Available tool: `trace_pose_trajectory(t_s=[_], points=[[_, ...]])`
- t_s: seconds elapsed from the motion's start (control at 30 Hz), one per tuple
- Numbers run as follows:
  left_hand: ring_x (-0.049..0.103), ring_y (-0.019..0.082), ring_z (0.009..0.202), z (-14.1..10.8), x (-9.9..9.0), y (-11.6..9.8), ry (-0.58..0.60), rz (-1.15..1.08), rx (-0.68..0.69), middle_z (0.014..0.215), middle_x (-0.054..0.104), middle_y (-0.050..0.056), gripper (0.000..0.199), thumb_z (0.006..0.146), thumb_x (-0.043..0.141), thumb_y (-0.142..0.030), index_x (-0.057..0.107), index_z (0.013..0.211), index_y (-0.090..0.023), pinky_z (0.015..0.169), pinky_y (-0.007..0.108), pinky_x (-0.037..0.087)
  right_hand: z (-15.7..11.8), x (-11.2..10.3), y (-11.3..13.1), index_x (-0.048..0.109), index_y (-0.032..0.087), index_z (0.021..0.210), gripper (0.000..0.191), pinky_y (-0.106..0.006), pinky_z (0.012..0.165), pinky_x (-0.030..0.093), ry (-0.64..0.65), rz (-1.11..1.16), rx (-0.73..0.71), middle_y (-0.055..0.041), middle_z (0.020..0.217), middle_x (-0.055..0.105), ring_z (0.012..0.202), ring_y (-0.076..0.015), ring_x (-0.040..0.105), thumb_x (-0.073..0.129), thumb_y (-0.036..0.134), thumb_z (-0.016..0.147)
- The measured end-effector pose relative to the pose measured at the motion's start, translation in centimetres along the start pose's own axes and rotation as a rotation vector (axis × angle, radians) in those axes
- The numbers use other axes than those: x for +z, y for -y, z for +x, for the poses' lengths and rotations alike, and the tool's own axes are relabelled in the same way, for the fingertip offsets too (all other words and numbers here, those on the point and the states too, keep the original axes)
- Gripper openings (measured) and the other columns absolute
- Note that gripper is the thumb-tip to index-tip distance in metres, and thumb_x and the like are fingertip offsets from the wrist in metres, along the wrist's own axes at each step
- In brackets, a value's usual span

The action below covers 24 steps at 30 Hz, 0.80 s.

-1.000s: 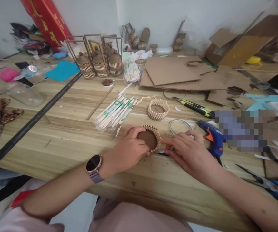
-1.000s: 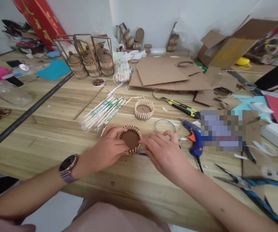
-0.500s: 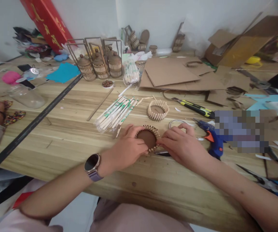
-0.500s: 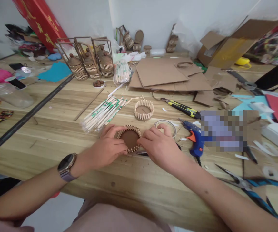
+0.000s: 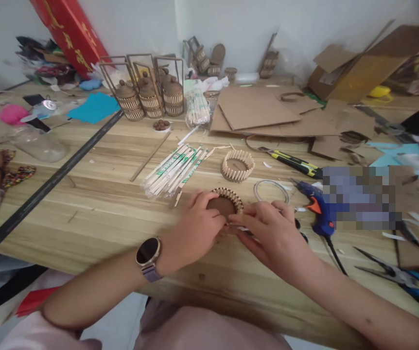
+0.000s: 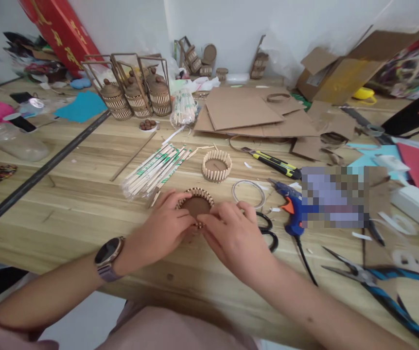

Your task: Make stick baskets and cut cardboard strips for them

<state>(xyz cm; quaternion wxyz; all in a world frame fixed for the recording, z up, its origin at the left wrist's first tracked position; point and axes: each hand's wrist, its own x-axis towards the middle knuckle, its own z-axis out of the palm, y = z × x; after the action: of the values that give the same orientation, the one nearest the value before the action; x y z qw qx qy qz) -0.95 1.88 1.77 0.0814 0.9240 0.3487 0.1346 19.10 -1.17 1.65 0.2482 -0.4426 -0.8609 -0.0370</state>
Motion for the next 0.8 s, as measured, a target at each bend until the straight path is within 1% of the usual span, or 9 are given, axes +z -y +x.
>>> trace_pose_trajectory(t_s=[0.07,0.13,0.23,0.33,0.43,0.5,0.63,0.7,0.8], points=[[0.048,0.032,0.128,-0.2,0.0,0.4,-0.009,-0.039,-0.011,0.085,0.072,0.007,0.019,0.093,0.059,-0.016,0.072,0.08,-0.014,0.113,0.058,0.033,-0.2,-0.7,-1.2,0.066,0.022,0.109,0.02,-0.037,0.082,0.035,-0.008,0.043,0.021,-0.0061,0.095,0.067,0.088,-0.02,0.061,0.052,0.028,0.097],[0.048,0.033,0.127,-0.3,-0.1,0.7,-0.004,-0.057,0.002,0.086,0.072,0.007,0.02,0.093,0.06,-0.018,0.071,0.077,-0.015,0.113,0.059,0.033,-0.1,-1.2,-2.6,0.066,0.023,0.109,0.02,-0.036,0.079,0.038,-0.013,0.033,0.022,-0.0068,0.096,0.067,0.09,-0.0206,0.061,0.05,0.025,0.097],[0.047,0.034,0.128,-0.3,-0.4,1.1,0.001,-0.059,0.019,0.088,0.072,0.006,0.02,0.093,0.06,-0.018,0.071,0.077,-0.016,0.112,0.06,0.032,0.5,-1.2,-4.4,0.069,0.024,0.108,0.027,-0.036,0.078,0.042,0.03,-0.013,-0.08,-0.0093,0.105,0.067,0.093,-0.0219,0.061,0.046,0.018,0.097],[0.043,0.035,0.131,-0.2,-0.7,1.8,0.013,-0.042,0.041,0.087,0.072,0.005,0.018,0.092,0.06,-0.015,0.073,0.08,-0.019,0.111,0.062,0.03,1.3,-0.4,-5.3,0.071,0.027,0.11,0.033,-0.039,0.082,0.045,0.112,-0.052,-0.173,-0.0104,0.118,0.066,0.099,-0.0241,0.061,0.044,0.016,0.096],[0.04,0.034,0.133,-0.3,-0.7,2.8,0.03,-0.042,0.087,0.087,0.073,0.004,0.018,0.092,0.06,-0.013,0.074,0.085,-0.021,0.111,0.062,0.028,1.9,0.3,-5.6,0.073,0.026,0.106,0.033,-0.037,0.082,0.046,0.169,-0.057,-0.214,-0.0094,0.122,0.066,0.103,-0.0243,0.061,0.045,0.013,0.094],[0.039,0.035,0.133,-0.3,-0.5,3.4,0.018,-0.038,0.097,0.091,0.074,0.004,0.015,0.092,0.061,-0.015,0.075,0.09,-0.021,0.111,0.062,0.027,2.1,0.5,-5.8,0.074,0.026,0.101,0.032,-0.036,0.081,0.047,0.198,-0.042,-0.233,-0.0087,0.122,0.066,0.103,-0.0239,0.061,0.046,0.013,0.094],[0.04,0.034,0.131,-0.2,-0.1,3.5,-0.022,-0.012,0.108,0.099,0.075,0.004,0.012,0.092,0.064,-0.021,0.074,0.1,-0.022,0.11,0.059,0.029,2.2,0.6,-5.9,0.074,0.028,0.1,0.031,-0.036,0.08,0.047,0.217,-0.035,-0.209,-0.0072,0.119,0.068,0.101,-0.024,0.063,0.047,0.015,0.093],[0.04,0.033,0.13,0.0,0.0,3.2,-0.021,-0.009,0.128,0.104,0.074,0.004,0.014,0.091,0.065,-0.022,0.073,0.103,-0.022,0.11,0.057,0.03,2.0,0.5,-5.6,0.073,0.027,0.102,0.03,-0.037,0.081,0.047,0.189,-0.026,-0.201,-0.0077,0.119,0.068,0.1,-0.024,0.063,0.047,0.016,0.094],[0.042,0.032,0.129,0.2,0.0,2.7,-0.007,-0.019,0.142,0.102,0.074,0.003,0.013,0.091,0.065,-0.02,0.072,0.101,-0.022,0.111,0.057,0.027,1.4,0.0,-4.4,0.07,0.022,0.107,0.025,-0.037,0.081,0.048,0.068,0.005,-0.149,-0.0112,0.116,0.067,0.096,-0.0231,0.064,0.047,0.021,0.096]])
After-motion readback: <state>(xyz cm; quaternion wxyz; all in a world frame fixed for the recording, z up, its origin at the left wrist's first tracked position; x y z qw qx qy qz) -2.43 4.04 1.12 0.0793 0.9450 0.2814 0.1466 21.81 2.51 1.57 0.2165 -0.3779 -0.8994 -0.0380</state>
